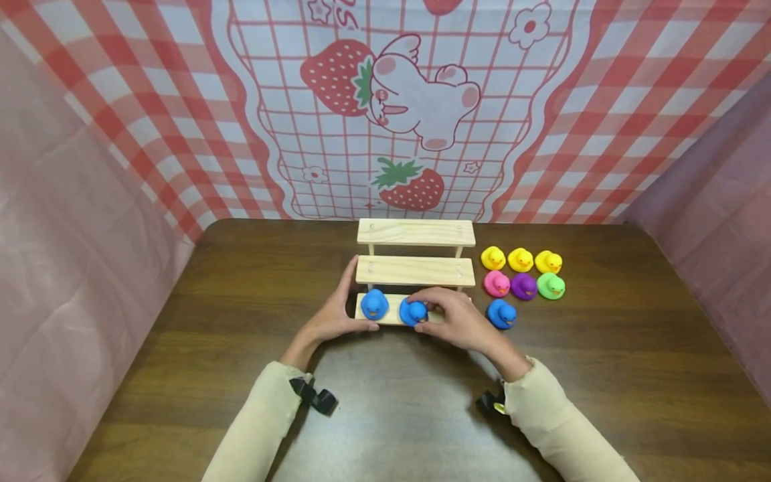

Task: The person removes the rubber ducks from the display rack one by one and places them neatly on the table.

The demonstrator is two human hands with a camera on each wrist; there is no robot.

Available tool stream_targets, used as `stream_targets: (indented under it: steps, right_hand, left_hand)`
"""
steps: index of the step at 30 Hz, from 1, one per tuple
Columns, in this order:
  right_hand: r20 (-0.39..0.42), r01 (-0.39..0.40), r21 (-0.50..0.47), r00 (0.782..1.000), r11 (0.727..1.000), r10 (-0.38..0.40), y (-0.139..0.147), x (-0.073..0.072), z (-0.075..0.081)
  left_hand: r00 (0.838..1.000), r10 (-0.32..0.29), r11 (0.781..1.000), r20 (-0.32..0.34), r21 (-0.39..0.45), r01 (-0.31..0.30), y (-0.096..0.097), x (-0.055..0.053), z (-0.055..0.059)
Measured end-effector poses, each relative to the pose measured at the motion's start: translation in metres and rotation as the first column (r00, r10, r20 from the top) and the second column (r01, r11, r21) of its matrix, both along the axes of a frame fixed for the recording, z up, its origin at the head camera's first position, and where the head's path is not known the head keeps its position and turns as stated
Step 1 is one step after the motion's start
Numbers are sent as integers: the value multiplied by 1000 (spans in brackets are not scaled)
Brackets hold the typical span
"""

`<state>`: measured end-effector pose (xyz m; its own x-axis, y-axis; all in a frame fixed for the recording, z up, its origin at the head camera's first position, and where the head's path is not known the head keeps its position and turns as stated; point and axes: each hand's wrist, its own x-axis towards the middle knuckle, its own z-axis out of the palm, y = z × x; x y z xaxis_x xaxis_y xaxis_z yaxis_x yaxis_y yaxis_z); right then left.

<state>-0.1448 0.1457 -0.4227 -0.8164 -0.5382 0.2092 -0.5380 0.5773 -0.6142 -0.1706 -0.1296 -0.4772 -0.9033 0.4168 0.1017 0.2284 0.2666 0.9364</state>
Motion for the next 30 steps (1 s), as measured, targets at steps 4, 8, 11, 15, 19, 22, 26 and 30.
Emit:
stream_targets:
  steps: [4, 8, 11, 15, 19, 22, 26, 30]
  right_hand:
    - [7, -2, -6, 1000, 1000, 2, 0, 0, 0]
    - [-3, -1, -13, 1000, 1000, 1, 0, 0, 1]
    - [-12, 4, -15, 1000, 1000, -4, 0, 0, 1]
    - [-20, 10, -15, 1000, 1000, -10, 1, 0, 1]
    - [-29, 16, -18, 999, 1000, -16, 1, 0, 2]
    - [-32, 25, -18, 999, 1000, -26, 2, 1, 3]
    - [-28, 43, -25, 999, 999, -44, 4, 2, 5]
    - [-27, 48, -42, 998, 998, -49, 7, 3, 8]
  left_hand:
    - [1000, -1, 1000, -1, -5, 1, 0, 0, 0]
    - [1000, 3, 1000, 2, -9, -3, 0, 0, 0]
    - [1000, 6, 1000, 2, -8, -6, 0, 0, 0]
    - [1000, 6, 1000, -1, -5, -6, 0, 0, -1]
    - [1000, 4, 1000, -5, -4, -4, 0, 0, -1]
    - [1000, 4, 1000, -7, -9, -4, 0, 0, -1]
    - [1000, 6, 1000, -3, -11, -6, 0, -1, -1]
    - [1000, 8, 1000, -4, -12, -8, -1, 0, -1]
